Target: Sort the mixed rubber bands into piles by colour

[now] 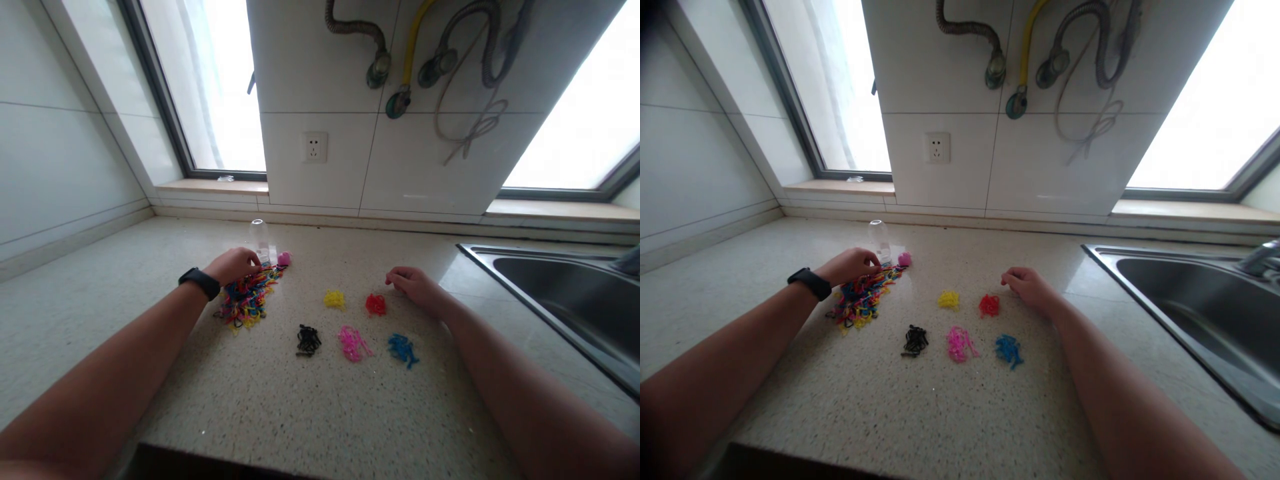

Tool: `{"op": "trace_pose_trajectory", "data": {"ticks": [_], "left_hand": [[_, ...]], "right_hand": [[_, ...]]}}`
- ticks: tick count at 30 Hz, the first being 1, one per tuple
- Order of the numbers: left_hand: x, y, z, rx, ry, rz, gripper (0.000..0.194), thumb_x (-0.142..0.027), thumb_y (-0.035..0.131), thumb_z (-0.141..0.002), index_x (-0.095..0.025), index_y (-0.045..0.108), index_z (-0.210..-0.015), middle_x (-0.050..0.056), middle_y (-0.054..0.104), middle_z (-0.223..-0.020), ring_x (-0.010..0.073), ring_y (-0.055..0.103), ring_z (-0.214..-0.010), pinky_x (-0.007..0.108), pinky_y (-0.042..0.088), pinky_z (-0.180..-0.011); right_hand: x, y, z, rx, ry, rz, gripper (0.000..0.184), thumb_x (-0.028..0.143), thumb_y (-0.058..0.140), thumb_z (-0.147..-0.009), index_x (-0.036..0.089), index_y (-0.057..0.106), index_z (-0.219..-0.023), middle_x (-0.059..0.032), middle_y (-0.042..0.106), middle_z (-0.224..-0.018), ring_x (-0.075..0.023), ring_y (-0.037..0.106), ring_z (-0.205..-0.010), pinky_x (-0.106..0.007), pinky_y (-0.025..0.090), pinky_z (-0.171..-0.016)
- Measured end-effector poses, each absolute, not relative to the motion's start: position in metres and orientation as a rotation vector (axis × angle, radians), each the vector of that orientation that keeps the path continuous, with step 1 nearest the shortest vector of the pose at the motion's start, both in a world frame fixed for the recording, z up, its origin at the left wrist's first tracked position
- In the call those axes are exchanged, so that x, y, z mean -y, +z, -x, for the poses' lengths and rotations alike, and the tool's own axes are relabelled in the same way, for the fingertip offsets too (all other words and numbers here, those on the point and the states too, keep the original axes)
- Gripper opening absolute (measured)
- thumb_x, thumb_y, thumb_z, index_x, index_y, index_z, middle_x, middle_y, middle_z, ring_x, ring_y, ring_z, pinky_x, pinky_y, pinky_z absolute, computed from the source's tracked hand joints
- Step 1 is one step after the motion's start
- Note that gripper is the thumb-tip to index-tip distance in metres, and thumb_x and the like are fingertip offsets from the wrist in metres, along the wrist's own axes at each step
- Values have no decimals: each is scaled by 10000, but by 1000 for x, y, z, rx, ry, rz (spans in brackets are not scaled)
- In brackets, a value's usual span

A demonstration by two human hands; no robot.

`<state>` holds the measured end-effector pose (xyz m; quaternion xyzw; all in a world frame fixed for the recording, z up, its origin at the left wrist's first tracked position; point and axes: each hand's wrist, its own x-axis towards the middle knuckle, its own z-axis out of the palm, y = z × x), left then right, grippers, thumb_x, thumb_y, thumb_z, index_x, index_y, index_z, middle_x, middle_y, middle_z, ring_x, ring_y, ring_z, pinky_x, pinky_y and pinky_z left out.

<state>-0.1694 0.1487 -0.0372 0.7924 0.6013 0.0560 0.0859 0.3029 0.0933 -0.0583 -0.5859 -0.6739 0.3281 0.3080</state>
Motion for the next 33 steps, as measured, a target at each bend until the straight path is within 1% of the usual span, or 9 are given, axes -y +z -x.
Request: {"op": "trace_pose_trajectory", "data": {"ticks": [4,7,11,14,17,21,25,29,33], "left_hand": [[-146,-36,168,-1756,223,-2353,305,-412,567,-944,-136,631,-1056,61,644,-997,170,623,-858,360,541,-776],[-143,-33,164,-1712,283,-2335,340,-451,558,-941,-128,632,-1017,41,642,-901,148,610,-763,331,528,-716],[-138,-27,154,-1649,387,-2314,419,-524,525,-921,-128,653,-974,31,644,-794,137,582,-679,284,467,-641],[-135,-22,146,-1602,441,-2315,454,-547,491,-897,-137,678,-953,44,680,-821,151,593,-722,264,423,-632],[-132,-19,143,-1591,445,-2321,436,-538,492,-885,-147,681,-919,41,691,-827,159,595,-729,262,410,-629],[-132,-20,146,-1643,414,-2332,374,-496,545,-904,-140,659,-930,34,662,-826,148,587,-707,290,455,-663],[-135,-23,152,-1702,387,-2351,337,-458,559,-933,-132,639,-962,42,644,-889,159,607,-789,353,510,-762],[-137,-23,154,-1708,393,-2366,309,-425,552,-948,-131,634,-1002,54,645,-954,172,619,-856,374,524,-802],[-136,-24,154,-1676,410,-2366,287,-403,572,-940,-131,635,-1007,57,649,-974,174,622,-873,380,525,-814]], "right_hand": [[-94,-59,-304,1783,881,1544,365,507,529,-827,161,647,-822,62,367,-534,-102,313,-487,-259,232,-477],[-96,-61,-306,1779,879,1543,362,506,535,-827,164,651,-819,59,381,-539,-103,323,-492,-258,237,-480],[-97,-63,-307,1780,880,1527,381,528,531,-827,166,649,-818,60,388,-547,-104,331,-494,-260,246,-487],[-96,-62,-306,1783,885,1510,383,526,530,-829,161,648,-817,61,389,-547,-102,326,-492,-259,243,-486],[-95,-61,-305,1781,884,1525,372,509,532,-829,156,648,-820,58,395,-550,-98,321,-491,-256,239,-480],[-94,-60,-304,1780,882,1539,379,516,533,-825,156,650,-825,55,395,-548,-99,325,-494,-252,237,-473],[-94,-60,-305,1796,867,1528,395,528,523,-832,155,651,-830,51,399,-552,-100,331,-496,-251,244,-478],[-93,-58,-304,1786,876,1526,378,515,535,-826,155,650,-821,45,419,-561,-101,341,-503,-254,249,-484],[-94,-60,-305,1784,889,1532,374,511,528,-837,157,647,-832,51,408,-561,-99,325,-495,-260,235,-483]]}}
